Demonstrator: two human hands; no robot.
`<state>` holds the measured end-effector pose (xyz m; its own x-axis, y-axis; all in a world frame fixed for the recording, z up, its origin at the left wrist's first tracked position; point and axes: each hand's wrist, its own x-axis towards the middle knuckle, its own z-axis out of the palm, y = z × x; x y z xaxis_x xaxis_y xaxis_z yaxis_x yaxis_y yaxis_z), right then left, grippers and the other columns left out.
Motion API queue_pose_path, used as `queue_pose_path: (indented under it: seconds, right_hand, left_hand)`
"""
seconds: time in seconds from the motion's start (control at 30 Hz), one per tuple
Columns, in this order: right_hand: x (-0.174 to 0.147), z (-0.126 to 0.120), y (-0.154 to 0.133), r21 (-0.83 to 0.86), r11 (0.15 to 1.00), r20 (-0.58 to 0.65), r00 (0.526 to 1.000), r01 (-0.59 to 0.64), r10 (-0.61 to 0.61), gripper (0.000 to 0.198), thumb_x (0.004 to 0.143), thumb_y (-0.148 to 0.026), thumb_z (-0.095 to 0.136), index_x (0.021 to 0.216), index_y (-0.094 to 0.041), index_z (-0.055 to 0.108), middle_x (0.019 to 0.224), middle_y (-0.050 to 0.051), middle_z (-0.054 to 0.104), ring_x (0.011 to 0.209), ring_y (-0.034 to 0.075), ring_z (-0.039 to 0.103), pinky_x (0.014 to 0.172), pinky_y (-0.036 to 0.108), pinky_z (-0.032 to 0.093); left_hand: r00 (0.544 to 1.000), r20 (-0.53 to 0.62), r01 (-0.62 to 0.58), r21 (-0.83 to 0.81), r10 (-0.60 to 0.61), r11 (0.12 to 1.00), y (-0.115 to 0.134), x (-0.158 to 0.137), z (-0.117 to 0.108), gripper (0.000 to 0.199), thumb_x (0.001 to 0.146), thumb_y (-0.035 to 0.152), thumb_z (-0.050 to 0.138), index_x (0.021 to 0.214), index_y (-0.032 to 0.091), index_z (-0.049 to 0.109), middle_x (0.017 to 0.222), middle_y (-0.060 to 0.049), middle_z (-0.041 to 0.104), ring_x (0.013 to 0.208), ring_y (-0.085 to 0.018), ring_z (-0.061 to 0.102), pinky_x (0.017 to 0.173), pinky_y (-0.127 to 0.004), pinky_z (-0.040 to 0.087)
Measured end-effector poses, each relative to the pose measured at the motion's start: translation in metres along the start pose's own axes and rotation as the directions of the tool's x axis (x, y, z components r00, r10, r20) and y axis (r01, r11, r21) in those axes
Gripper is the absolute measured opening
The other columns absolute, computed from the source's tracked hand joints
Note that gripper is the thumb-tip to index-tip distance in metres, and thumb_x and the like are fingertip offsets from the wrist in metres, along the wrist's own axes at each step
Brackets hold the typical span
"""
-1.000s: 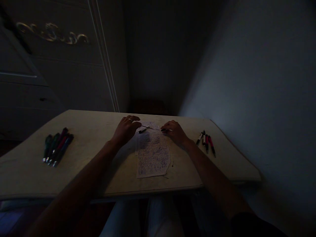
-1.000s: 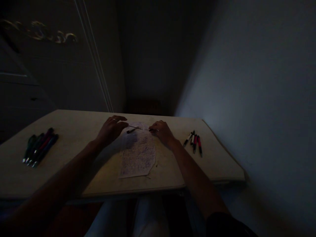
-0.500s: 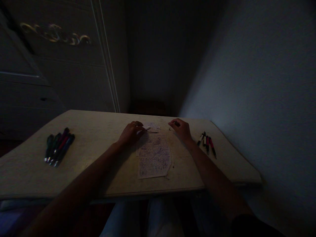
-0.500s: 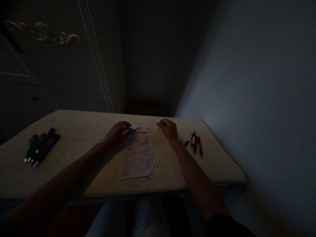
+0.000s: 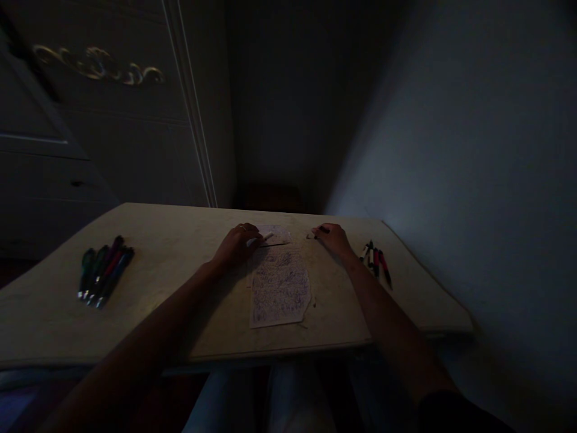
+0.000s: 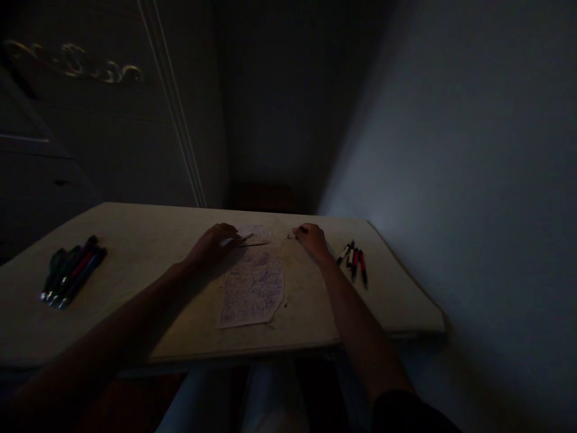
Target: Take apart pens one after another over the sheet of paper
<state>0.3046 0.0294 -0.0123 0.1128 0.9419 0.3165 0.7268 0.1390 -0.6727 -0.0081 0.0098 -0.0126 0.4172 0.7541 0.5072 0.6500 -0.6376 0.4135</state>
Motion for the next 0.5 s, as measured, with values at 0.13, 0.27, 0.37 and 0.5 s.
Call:
queue_pose_path:
  seconds: [0.13, 0.27, 0.37, 0.5]
  right_hand:
    - [0.0002, 0.0018, 0.0007, -0.016, 1.0, -0.006, 1.0, 0.004, -0.004, 0.029, 0.078, -0.045, 0.065, 0.068, -0.019, 0.068, 0.068, 0.002, 0.068, 0.065, 0.017, 0.061, 0.061, 0.026, 0.04]
    - [0.0005, 0.0006, -0.0022, 0.032, 0.999, -0.027, 1.0, -0.002, 0.003, 0.046, 0.083, -0.06, 0.055, 0.068, -0.018, 0.065, 0.063, 0.001, 0.062, 0.061, 0.016, 0.056, 0.06, 0.027, 0.038]
    - [0.0, -0.0014, -0.0055, 0.038, 0.999, -0.038, 0.999, -0.015, 0.016, 0.061, 0.084, -0.073, 0.045, 0.064, -0.018, 0.062, 0.056, 0.0, 0.055, 0.057, 0.015, 0.051, 0.058, 0.027, 0.035]
    - [-0.0005, -0.004, -0.0091, 0.146, 0.989, -0.099, 0.994, -0.029, 0.044, 0.073, 0.08, -0.083, 0.034, 0.073, -0.017, 0.066, 0.059, 0.001, 0.057, 0.06, 0.016, 0.053, 0.06, 0.027, 0.037]
  left_hand:
    - [1.0, -0.008, -0.016, -0.012, 0.016, 1.0, -0.0023, 0.0015, 0.0008, 0.024, 0.092, 0.033, 0.053, 0.091, 0.02, 0.073, 0.1, -0.01, 0.069, 0.094, -0.023, 0.063, 0.088, -0.041, 0.051]
    - [0.999, -0.025, -0.026, -0.015, 0.026, 1.0, -0.0019, 0.0021, 0.0005, 0.024, 0.093, 0.034, 0.052, 0.091, 0.019, 0.072, 0.097, -0.009, 0.069, 0.093, -0.023, 0.063, 0.088, -0.04, 0.051]
    - [1.0, -0.019, -0.016, -0.011, 0.016, 1.0, 0.0002, 0.0022, -0.0009, 0.024, 0.093, 0.032, 0.052, 0.092, 0.019, 0.071, 0.098, -0.01, 0.069, 0.093, -0.022, 0.063, 0.088, -0.039, 0.05]
    - [1.0, -0.006, 0.009, -0.002, -0.009, 1.0, 0.0015, 0.0033, -0.0022, 0.025, 0.093, 0.034, 0.051, 0.092, 0.019, 0.071, 0.097, -0.009, 0.069, 0.093, -0.023, 0.062, 0.089, -0.039, 0.049]
